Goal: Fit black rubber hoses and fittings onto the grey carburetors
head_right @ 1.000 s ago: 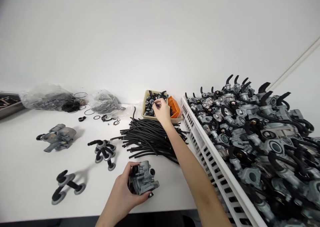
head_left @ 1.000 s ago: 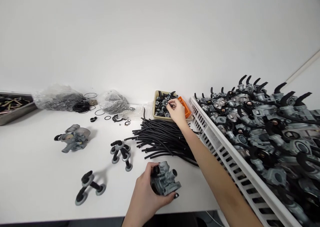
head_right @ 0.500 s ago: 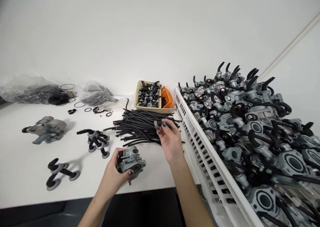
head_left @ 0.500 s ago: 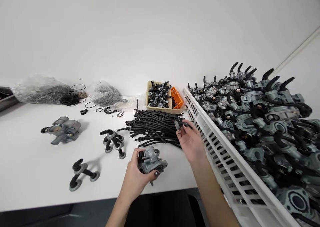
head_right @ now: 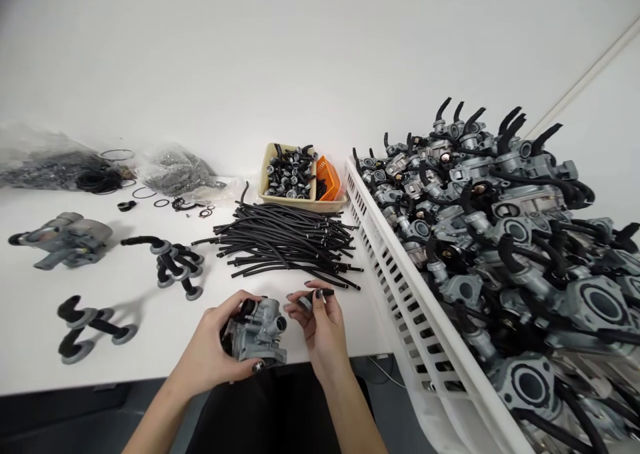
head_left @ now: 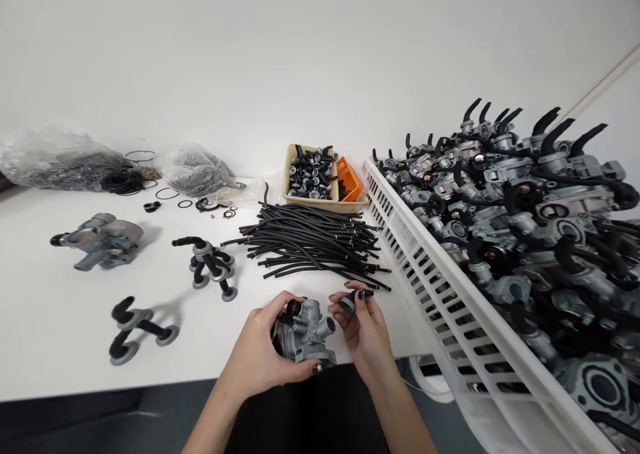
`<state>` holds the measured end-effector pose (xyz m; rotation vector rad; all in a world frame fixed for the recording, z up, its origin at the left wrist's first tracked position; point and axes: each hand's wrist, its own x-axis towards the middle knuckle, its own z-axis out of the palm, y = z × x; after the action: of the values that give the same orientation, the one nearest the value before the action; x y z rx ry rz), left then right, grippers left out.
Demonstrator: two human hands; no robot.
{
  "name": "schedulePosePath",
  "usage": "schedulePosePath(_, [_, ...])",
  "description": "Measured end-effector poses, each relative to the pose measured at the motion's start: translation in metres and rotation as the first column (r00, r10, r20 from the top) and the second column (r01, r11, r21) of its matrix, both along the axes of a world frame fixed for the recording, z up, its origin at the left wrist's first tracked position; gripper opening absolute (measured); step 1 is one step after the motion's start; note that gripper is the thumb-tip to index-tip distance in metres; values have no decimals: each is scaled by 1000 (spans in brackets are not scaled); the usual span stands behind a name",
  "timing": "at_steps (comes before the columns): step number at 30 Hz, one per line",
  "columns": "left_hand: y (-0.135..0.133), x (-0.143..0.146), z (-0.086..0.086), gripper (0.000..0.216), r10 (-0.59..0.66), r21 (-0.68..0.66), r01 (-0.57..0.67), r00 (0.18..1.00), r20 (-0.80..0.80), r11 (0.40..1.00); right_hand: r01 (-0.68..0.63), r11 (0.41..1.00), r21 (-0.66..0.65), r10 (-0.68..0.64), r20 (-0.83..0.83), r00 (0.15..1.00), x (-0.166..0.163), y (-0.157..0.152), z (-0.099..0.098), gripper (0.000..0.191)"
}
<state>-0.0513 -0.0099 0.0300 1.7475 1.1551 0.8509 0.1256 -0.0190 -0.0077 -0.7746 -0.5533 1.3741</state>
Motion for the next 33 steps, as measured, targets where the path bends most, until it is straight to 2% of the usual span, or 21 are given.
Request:
schedulePosePath(4, [-1,4,1,42,41,12,-41,999,0,999,-99,995,13,100,-22,995,3,-4,4,24])
schedulePosePath(8, [0,8,0,40,42,38,-41,999,-31,998,-152,986,74,149,43,988,-2,-5,10,23])
schedulePosePath(18, [3,10,-8,42,26,93,-21,998,-50,995,4,991,134,-33,213,976,-4,-3,-3,33])
schedulePosePath(25, [5,8,-13,45,19,115,-12,998,-64,993,-35,996,84,19,183,983,-2,-7,-7,42])
schedulePosePath(33, [5,8,-11,46,19,99,-13,998,-53,995,-36,994,106,11,221,975,-2,-8,-9,38])
